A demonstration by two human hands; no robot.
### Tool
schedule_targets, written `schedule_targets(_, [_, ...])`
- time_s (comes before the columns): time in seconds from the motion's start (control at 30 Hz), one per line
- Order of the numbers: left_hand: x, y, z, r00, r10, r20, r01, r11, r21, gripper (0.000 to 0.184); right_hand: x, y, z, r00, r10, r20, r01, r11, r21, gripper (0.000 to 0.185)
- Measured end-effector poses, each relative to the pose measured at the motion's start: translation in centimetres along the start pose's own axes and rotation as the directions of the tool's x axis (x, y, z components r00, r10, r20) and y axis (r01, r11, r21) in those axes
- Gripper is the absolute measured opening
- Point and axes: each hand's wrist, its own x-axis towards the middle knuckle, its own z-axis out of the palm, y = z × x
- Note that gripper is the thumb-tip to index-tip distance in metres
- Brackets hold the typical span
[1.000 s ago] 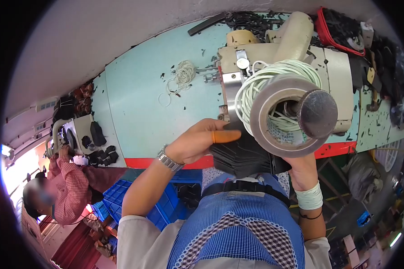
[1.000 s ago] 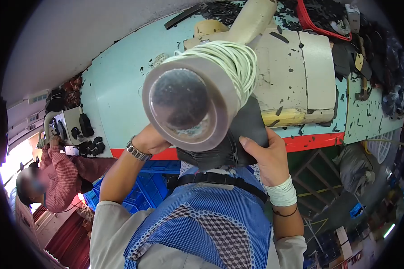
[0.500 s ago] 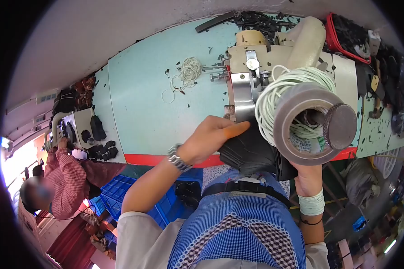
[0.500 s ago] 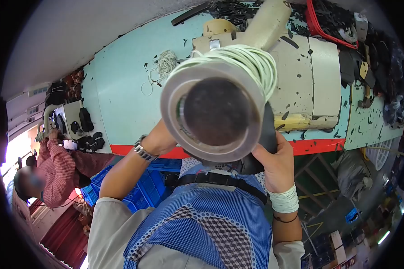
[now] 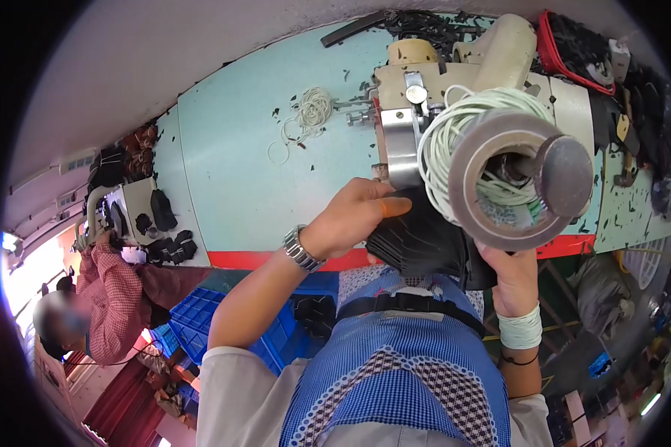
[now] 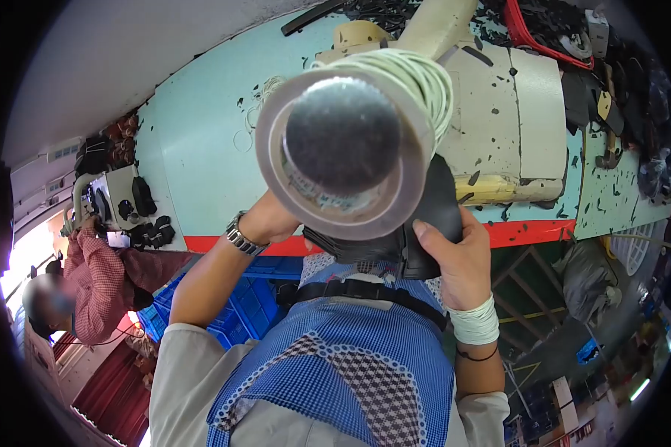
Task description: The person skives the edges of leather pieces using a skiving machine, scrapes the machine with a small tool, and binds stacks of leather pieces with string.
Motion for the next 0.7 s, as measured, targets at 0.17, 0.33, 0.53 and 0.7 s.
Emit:
schedule_targets(0.17, [-0.4, 0.9, 0.1, 0.998, -0.060, 0.028, 0.063, 0.990, -0.125, 0.028, 0.1, 0.2, -0.3, 0.999, -0.038, 0.015, 0.038, 0.999, -0.024, 0.034])
schedule_targets(0.33, [0.2, -0.8, -0.6, 0.992, 0.125, -0.015, -0.118, 0.964, 0.240, 0.038, 0.1, 0.0, -0.1, 0.999, -0.033, 0.027, 0.033, 0.999, -0.019, 0.041])
schedule_targets(0.53, [-0.6, 1.0, 0.0, 0.995, -0.092, 0.033, 0.094, 0.993, -0.070, 0.034, 0.1, 0.4, 0.0, 0.997, -0.074, 0.000, 0.074, 0.997, 0.009, 0.040])
schedule_targets(0.7, [-0.8, 1.1, 0.9, 0.989, -0.129, -0.077, 0.100, 0.948, -0.301, 0.034, -0.1, 0.2, 0.4, 0.995, -0.094, -0.027, 0.094, 0.995, 0.017, 0.037])
